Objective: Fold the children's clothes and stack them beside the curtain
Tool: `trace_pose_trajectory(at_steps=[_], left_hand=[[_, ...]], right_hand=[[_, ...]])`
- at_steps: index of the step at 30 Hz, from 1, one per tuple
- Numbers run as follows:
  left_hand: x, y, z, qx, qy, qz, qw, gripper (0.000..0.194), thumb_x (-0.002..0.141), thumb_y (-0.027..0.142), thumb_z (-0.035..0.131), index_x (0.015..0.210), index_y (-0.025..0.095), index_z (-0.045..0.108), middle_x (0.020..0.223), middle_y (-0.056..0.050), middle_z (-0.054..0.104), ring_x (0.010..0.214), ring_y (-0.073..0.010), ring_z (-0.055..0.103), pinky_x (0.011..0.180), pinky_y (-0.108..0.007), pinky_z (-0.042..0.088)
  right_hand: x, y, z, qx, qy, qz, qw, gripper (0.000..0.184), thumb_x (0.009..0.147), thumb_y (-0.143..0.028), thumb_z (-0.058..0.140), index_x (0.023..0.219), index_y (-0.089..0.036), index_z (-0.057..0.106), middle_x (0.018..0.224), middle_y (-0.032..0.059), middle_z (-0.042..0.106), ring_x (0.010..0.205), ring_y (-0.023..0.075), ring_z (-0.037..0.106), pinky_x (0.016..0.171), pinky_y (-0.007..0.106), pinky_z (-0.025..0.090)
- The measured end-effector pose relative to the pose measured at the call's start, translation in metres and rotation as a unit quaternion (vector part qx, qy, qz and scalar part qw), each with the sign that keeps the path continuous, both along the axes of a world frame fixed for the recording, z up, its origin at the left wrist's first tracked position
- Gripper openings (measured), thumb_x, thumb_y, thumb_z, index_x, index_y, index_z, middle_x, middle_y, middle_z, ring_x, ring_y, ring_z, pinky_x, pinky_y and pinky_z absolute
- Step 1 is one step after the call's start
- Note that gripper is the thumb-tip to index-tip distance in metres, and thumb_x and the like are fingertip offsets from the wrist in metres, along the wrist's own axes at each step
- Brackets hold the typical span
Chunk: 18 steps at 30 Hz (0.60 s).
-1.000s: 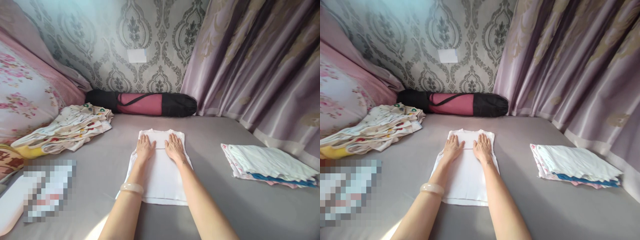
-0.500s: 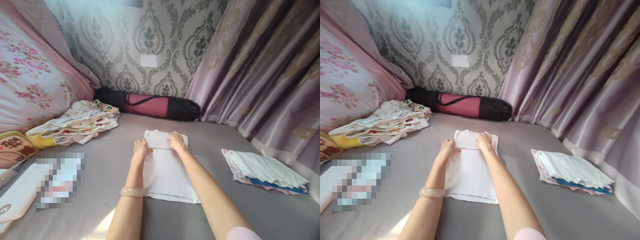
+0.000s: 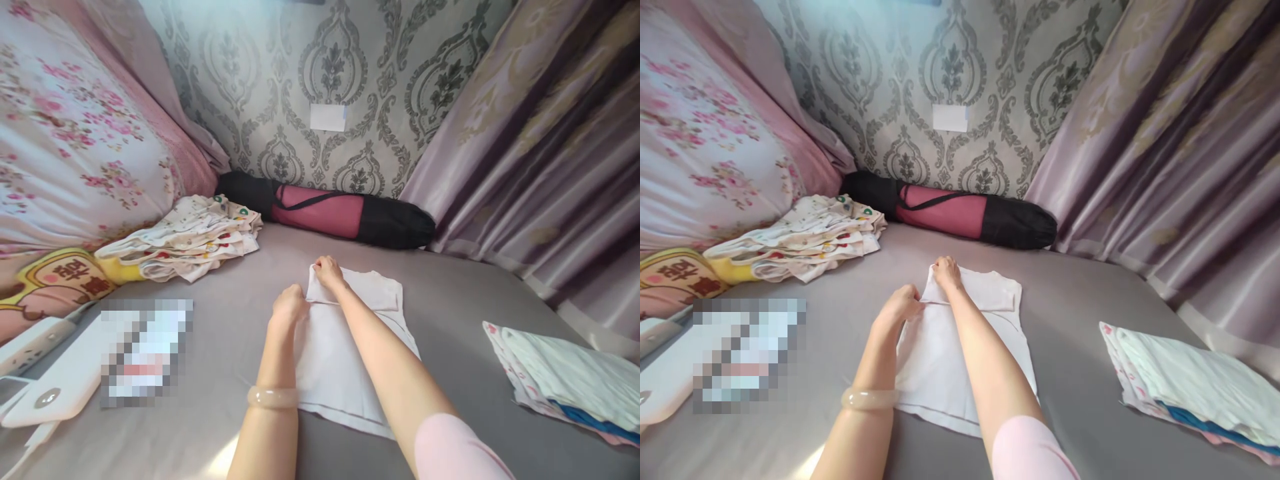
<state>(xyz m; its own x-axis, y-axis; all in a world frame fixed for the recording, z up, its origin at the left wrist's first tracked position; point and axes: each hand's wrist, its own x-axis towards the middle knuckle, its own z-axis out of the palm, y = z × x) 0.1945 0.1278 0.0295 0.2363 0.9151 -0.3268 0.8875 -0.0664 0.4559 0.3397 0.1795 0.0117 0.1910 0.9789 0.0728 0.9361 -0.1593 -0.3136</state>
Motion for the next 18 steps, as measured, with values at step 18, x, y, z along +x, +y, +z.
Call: trace_pose_trajectory(at_steps=[18], left_hand=[[-0.018, 0.001, 0.018, -0.021, -0.044, 0.016, 0.999, 0.022, 0.068, 0.041, 0.069, 0.069, 0.021, 0.060, 0.062, -0.001, 0.066, 0.065, -0.0185, 0.065, 0.052, -0.023, 0.039]], right_hand=[[0.023, -0.018, -0.005, 0.074, 0.044, 0.036, 0.996, 0.039, 0.093, -0.012, 0.037, 0.126, -0.018, 0.057, 0.124, 0.0087, 0.059, 0.112, 0.0166, 0.055, 0.097, 0.027, 0.039]])
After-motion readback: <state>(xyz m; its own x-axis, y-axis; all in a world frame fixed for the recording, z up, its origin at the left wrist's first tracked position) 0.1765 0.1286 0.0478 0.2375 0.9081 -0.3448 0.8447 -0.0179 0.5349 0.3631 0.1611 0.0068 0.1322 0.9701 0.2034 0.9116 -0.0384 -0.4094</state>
